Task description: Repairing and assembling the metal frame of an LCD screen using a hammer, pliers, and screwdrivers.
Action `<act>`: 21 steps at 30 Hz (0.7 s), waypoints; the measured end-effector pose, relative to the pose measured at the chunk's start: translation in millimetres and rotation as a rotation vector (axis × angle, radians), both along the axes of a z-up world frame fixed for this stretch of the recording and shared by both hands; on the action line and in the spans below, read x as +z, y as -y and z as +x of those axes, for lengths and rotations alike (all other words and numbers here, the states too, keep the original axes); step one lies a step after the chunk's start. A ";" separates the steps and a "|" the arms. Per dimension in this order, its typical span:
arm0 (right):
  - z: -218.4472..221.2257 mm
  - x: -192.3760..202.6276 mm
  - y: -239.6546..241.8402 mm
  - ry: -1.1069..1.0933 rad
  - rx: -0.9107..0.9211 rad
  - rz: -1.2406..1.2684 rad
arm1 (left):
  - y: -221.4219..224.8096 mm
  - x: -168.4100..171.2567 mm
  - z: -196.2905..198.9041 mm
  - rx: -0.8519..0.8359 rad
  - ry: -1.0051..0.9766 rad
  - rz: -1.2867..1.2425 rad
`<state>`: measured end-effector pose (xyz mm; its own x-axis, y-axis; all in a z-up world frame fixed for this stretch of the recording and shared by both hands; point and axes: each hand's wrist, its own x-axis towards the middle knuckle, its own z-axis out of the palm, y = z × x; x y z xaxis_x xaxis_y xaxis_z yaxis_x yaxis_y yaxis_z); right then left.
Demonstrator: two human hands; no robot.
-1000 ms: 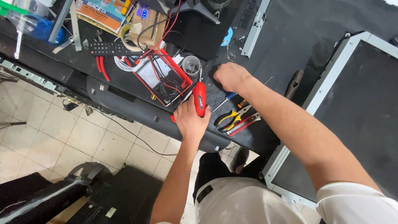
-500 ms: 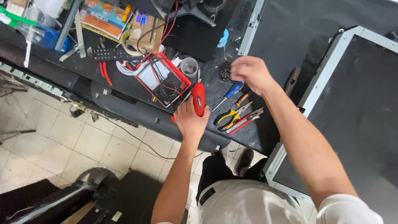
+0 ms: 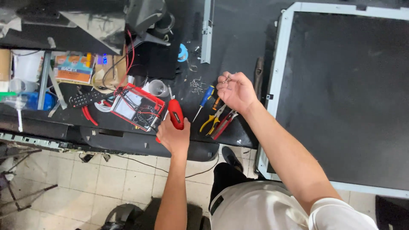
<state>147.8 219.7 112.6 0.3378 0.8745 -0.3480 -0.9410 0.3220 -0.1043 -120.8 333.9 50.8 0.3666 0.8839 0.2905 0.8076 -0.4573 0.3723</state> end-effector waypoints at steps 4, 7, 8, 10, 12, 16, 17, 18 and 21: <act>-5.1 8.2 11.7 -0.002 0.016 -0.003 | 4.1 18.2 1.0 -0.029 -0.042 -0.056; -11.6 7.5 27.1 0.047 0.017 -0.074 | -6.7 -10.1 -6.9 -0.059 -0.029 0.053; -19.2 13.9 36.0 0.046 0.015 -0.073 | -8.3 -5.9 -8.7 -0.061 -0.029 0.054; -32.2 25.4 55.8 0.190 0.032 -0.239 | -9.8 1.0 -10.2 -0.018 0.033 0.089; -42.0 25.6 91.5 0.216 0.027 -0.286 | 2.8 52.6 -16.2 -0.041 0.219 -0.067; -50.7 22.3 143.3 0.267 0.050 -0.404 | 27.4 105.8 -43.5 -0.071 0.939 -0.795; -52.3 25.6 150.5 0.267 0.074 -0.392 | 45.1 117.9 -49.2 -0.051 0.942 -0.775; -52.9 28.4 159.0 0.278 0.092 -0.388 | 64.3 129.6 -53.6 -0.012 1.036 -0.907; -58.4 27.0 182.9 0.237 0.119 -0.320 | 122.5 159.1 -59.0 0.014 1.095 -1.092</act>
<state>89.4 36.8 139.6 0.3439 0.7725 -0.5338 -0.9078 0.1281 -0.3994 -179.8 211.4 209.9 0.4029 0.8391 -0.3655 -0.0726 0.4274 0.9012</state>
